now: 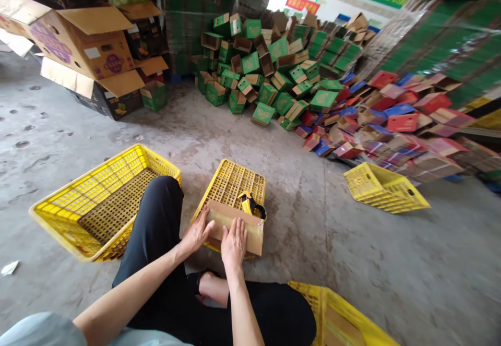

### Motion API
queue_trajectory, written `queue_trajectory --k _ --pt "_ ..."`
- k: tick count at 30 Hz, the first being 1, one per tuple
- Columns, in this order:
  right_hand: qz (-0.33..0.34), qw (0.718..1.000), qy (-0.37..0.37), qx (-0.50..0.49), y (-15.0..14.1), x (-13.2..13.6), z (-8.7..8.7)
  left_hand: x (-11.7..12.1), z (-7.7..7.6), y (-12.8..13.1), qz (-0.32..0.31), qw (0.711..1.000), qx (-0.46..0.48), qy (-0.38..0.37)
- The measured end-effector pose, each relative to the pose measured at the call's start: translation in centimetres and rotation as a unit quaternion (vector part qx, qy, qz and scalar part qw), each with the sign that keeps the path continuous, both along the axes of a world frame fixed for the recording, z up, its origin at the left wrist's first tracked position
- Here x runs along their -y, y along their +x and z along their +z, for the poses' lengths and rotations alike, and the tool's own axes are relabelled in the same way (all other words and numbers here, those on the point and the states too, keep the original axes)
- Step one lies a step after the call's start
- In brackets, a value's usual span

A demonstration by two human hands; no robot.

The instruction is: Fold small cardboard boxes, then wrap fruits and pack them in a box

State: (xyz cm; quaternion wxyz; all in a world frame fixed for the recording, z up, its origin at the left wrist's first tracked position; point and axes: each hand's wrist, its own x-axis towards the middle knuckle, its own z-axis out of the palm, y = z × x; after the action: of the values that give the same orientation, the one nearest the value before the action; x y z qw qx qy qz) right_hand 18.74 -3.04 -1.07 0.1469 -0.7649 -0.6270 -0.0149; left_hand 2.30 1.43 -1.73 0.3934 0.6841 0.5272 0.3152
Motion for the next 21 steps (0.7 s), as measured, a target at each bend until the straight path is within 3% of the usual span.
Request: queue_trajectory --k 5,9,16,21 --pt "0.067 0.998 0.001 -0.018 -4.1 -1.5 -0.7 -0.4 1.4 -0.2 0.004 0.998 0.036 -0.059" --pt "0.1 0.994 0.002 -0.045 -5.2 -2.1 -0.9 -0.6 2.1 -0.4 0.014 0.994 0.066 -0.081" --pt "0.1 0.993 0.031 -0.047 -5.4 -2.0 0.1 -0.5 2.4 -0.6 0.015 0.991 0.097 -0.091" --pt "0.063 0.998 -0.004 -0.029 -6.0 -2.6 1.6 -0.6 2.3 -0.6 0.021 0.989 0.116 -0.085"
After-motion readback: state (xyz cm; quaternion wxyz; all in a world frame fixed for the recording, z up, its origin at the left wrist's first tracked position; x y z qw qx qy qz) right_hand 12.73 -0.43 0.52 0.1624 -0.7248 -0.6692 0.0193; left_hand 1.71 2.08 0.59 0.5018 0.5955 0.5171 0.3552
